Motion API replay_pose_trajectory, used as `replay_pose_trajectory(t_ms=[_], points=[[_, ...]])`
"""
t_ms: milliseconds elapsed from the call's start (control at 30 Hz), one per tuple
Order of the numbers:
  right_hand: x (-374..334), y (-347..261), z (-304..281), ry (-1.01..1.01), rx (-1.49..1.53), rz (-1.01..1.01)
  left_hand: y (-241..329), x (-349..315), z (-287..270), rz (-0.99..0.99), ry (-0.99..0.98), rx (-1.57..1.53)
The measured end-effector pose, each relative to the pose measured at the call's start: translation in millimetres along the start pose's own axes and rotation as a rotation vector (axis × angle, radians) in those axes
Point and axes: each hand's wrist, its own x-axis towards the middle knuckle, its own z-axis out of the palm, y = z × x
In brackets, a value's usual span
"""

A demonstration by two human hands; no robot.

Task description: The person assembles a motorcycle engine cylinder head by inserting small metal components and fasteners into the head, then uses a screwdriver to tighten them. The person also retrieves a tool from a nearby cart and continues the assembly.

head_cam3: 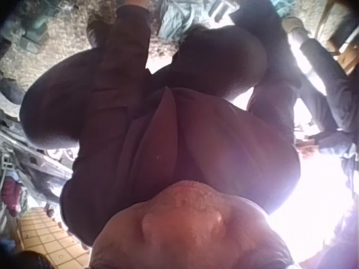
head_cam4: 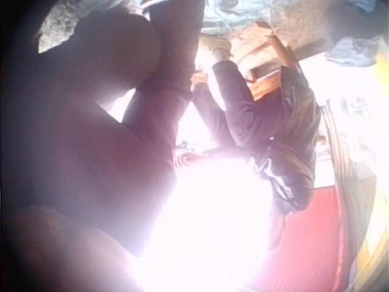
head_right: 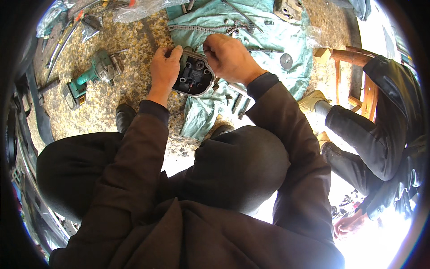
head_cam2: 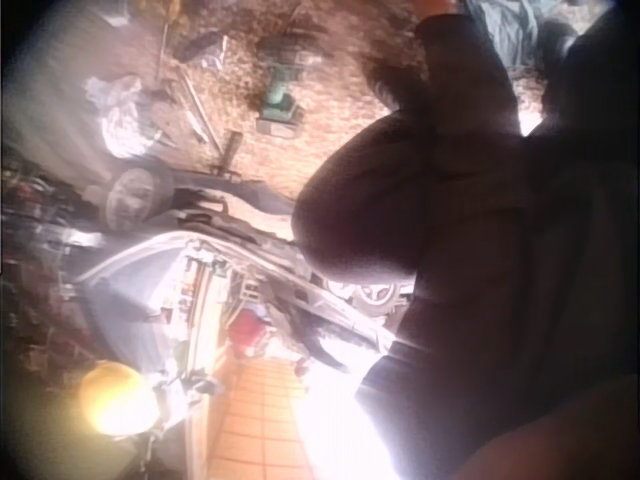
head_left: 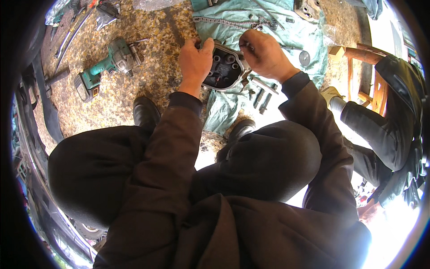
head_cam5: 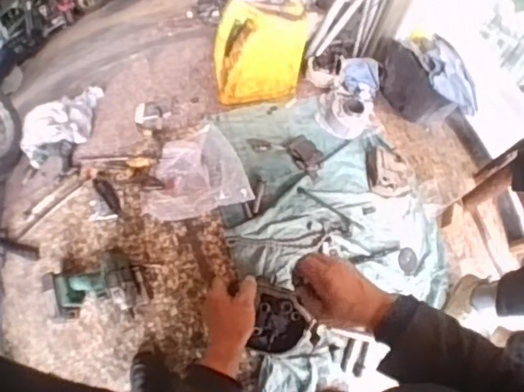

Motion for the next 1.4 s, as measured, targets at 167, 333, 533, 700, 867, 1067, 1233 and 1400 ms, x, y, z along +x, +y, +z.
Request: replay_pose_trajectory(t_ms=[167,333,533,700,867,1067,1233,1400], points=[[-11.8,4.6,-5.0,0.016,0.239,0.225,-3.2,-7.0,0.1,0.174,0.127,-0.045],[-20.1,7.3,4.1,-0.012,0.434,0.341,7.6,-27.1,-10.5,0.486,0.172,0.106],[-24.0,10.0,7.5,-0.019,0.33,0.321,28.9,-52.6,-6.1,0.599,0.034,0.215],[-31.4,27.9,9.8,0.071,0.149,-0.008,32.0,-54.2,3.6,0.626,0.012,0.329],[-41.1,35.6,12.1,0.13,0.023,-0.069,27.2,-52.9,9.6,0.625,0.011,0.291],[-39.2,29.7,11.2,0.155,-0.003,-0.11,33.1,-51.2,6.1,0.643,0.026,0.261],[-36.8,16.3,-4.5,0.021,0.433,0.228,50.8,-54.1,4.9,0.567,0.004,0.16],[-31.4,-7.3,-35.3,0.079,0.799,0.412,72.7,-54.8,12.5,0.598,-0.033,-0.109]])
